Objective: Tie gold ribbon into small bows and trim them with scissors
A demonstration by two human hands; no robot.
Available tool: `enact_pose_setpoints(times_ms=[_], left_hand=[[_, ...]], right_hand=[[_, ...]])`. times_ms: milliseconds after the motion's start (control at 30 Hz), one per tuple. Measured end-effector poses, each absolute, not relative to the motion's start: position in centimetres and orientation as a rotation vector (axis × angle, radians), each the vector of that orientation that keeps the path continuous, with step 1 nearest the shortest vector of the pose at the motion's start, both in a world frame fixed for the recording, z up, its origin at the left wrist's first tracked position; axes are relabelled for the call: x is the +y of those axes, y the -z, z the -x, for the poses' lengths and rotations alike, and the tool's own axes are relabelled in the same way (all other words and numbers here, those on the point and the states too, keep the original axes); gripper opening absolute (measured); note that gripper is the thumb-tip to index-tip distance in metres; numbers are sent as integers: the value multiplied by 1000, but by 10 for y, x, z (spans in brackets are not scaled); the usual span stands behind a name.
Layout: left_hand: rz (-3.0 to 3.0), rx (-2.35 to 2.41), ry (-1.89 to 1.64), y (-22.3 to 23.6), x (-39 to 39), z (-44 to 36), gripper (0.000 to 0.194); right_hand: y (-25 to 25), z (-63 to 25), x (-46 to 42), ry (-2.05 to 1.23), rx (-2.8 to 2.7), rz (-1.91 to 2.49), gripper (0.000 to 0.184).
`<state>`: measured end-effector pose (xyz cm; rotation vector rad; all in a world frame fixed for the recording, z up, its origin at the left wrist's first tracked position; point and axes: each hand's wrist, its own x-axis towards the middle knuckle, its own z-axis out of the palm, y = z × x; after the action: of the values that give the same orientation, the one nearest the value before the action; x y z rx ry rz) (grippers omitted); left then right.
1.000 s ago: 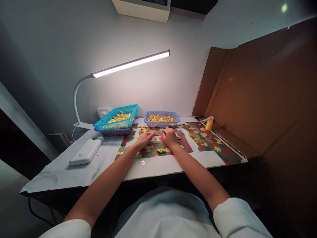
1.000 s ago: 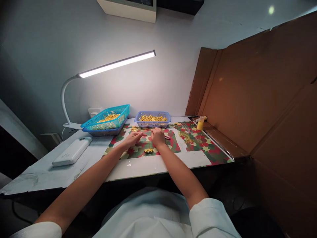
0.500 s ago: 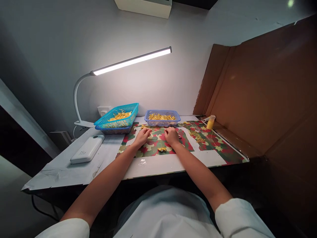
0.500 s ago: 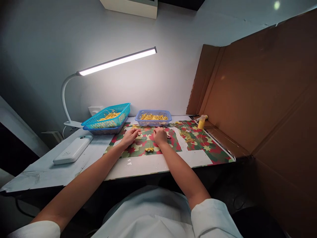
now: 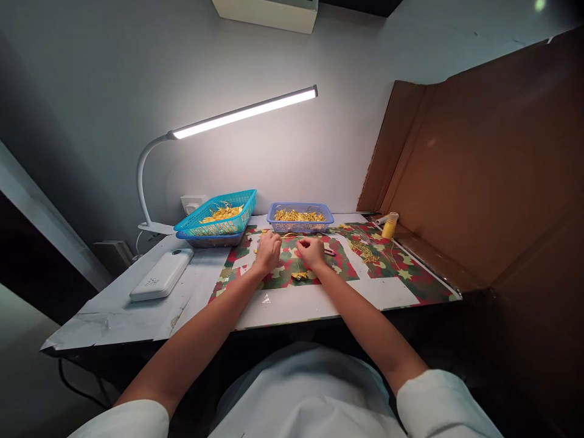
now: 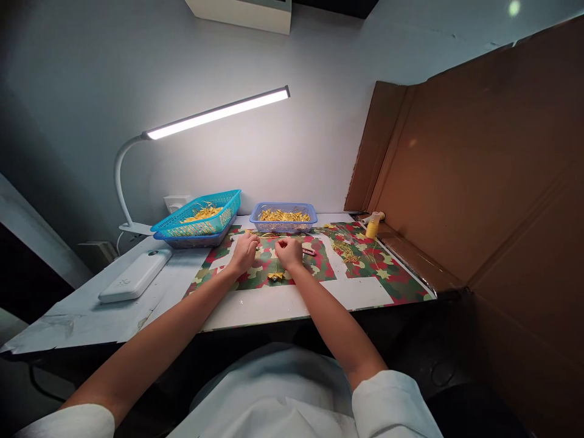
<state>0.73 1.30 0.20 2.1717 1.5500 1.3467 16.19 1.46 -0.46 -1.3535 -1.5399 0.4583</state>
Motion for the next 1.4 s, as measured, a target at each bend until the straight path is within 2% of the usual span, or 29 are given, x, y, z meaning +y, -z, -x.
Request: enact_pose_setpoints(times_ms=[167, 400, 533, 633, 833, 1067, 1400], left_hand=[[-1782, 1154, -1451, 2, 13, -19, 17], [-1251, 1039, -1442, 7, 14, -19, 33], [-1154, 995, -1483, 6, 14, -20, 27], [-1209, 994, -1513, 5, 12, -22, 23], [-1400, 1033, -1604, 2, 5, -23, 30], [-1366, 1051, -1651, 8, 9, -23, 39], [-1186, 1042, -1675, 7, 7, -25, 38]], right_hand=[[1, -157, 14, -865, -1251, 1126, 12], [-2, -156, 7, -1200, -995, 949, 27], [-4, -152, 3, -1318, -945, 924, 32], [-5, -151, 1, -1336, -942, 897, 38], [-2, -150, 3, -1262, -978, 910, 41], [0, -149, 4, -1164, -965, 941, 44], [1, -147, 2, -1263, -935, 888, 38]])
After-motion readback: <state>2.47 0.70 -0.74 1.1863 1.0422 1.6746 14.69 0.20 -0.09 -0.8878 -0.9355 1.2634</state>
